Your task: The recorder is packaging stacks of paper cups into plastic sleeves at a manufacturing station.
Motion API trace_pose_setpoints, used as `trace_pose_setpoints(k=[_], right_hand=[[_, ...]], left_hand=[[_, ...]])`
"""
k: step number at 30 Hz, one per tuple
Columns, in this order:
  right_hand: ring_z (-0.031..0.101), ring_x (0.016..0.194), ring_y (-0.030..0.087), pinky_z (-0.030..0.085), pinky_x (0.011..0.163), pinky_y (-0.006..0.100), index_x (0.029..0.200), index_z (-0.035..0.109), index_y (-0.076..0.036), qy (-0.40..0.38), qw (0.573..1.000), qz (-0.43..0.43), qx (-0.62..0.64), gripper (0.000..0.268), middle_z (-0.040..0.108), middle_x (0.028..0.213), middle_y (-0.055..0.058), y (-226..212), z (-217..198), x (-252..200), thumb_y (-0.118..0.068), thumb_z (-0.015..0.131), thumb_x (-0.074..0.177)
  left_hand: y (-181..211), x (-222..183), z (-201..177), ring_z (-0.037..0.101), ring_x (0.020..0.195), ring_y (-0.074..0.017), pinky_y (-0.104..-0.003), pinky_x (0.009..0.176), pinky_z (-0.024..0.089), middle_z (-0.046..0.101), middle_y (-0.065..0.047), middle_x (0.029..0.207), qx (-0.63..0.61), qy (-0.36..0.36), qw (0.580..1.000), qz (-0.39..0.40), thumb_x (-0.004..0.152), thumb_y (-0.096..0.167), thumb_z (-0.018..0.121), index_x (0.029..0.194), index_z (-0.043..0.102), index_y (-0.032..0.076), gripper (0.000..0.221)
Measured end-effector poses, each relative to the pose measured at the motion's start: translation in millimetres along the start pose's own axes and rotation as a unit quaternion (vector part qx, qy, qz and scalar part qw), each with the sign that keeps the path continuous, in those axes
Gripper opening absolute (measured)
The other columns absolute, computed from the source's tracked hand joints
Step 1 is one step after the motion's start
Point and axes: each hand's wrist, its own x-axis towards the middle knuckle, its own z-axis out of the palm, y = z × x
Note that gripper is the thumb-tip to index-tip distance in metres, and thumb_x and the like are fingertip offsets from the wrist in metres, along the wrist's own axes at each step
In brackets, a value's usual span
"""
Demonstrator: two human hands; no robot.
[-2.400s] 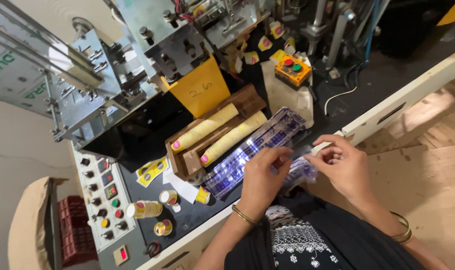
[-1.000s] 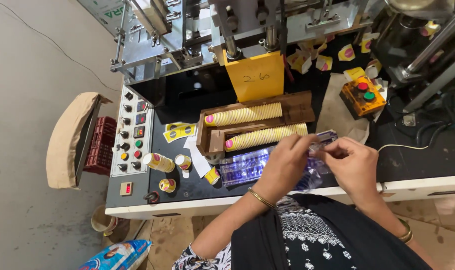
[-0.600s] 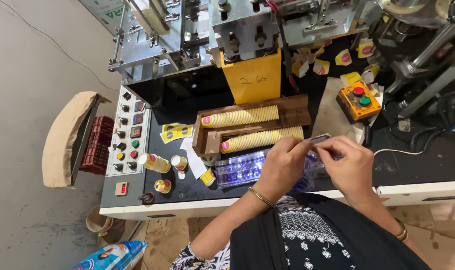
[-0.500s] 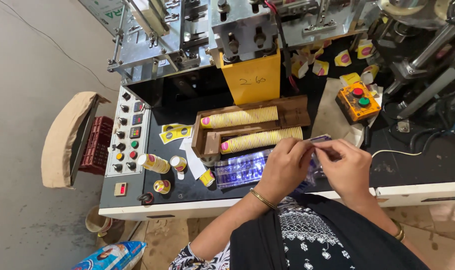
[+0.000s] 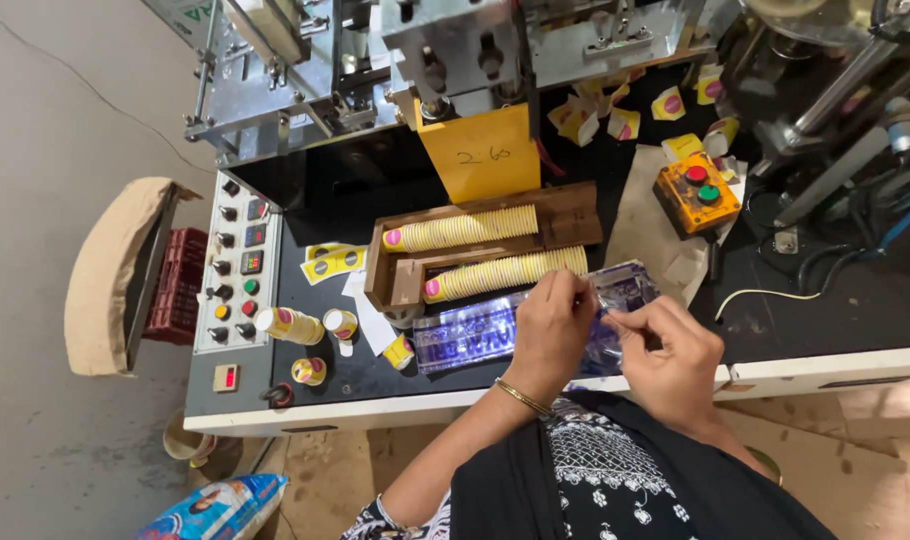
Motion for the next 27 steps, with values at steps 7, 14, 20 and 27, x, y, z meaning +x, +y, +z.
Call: trace_pose_setpoints(k=[7,14,20,27], right_hand=[[0.067,0.063,0.007,0.054,0.059,0.023,0.097,0.073,-0.001,-0.061,0.992,0.109,-0.036,0.015,0.071,0.074,0.006,26,2,14,-0.003,0.077,0.083],[0.06,0.057,0.006,0.046,0.052,0.024,0.093,0.075,0.0,-0.105,0.973,0.205,0.026,0.007,0.07,0.068,0.007,55,23,7,-0.005,0.076,0.089],[0.061,0.063,0.004,0.047,0.054,0.021,0.088,0.072,0.002,-0.088,0.962,0.228,0.126,0.009,0.07,0.074,0.002,49,25,7,-0.004,0.079,0.087],[0.063,0.077,0.016,0.054,0.064,0.027,0.089,0.073,0.0,-0.109,0.986,-0.068,-0.105,0.024,0.065,0.095,0.014,38,19,14,0.002,0.081,0.066]], left_hand=[[8,2,-18,0.065,0.102,-0.0311,-0.041,0.089,0.054,0.065,-0.01,0.104,-0.041,-0.104,0.993,0.028,0.094,0.008,0.072,0.108,0.064,0.01,0.017],[48,-6,-35,0.038,0.123,-0.0449,-0.054,0.106,0.032,0.038,-0.023,0.133,0.0,-0.031,0.99,-0.14,0.075,0.002,0.078,0.14,0.055,0.019,0.071],[17,-19,-26,0.048,0.124,-0.044,-0.046,0.105,0.046,0.041,-0.022,0.132,-0.067,-0.008,0.988,-0.136,0.069,-0.013,0.072,0.14,0.054,0.016,0.078],[-5,-27,-19,0.055,0.127,-0.0421,-0.042,0.104,0.051,0.049,-0.02,0.134,-0.125,-0.09,0.984,-0.092,0.081,-0.008,0.074,0.135,0.057,0.016,0.061]])
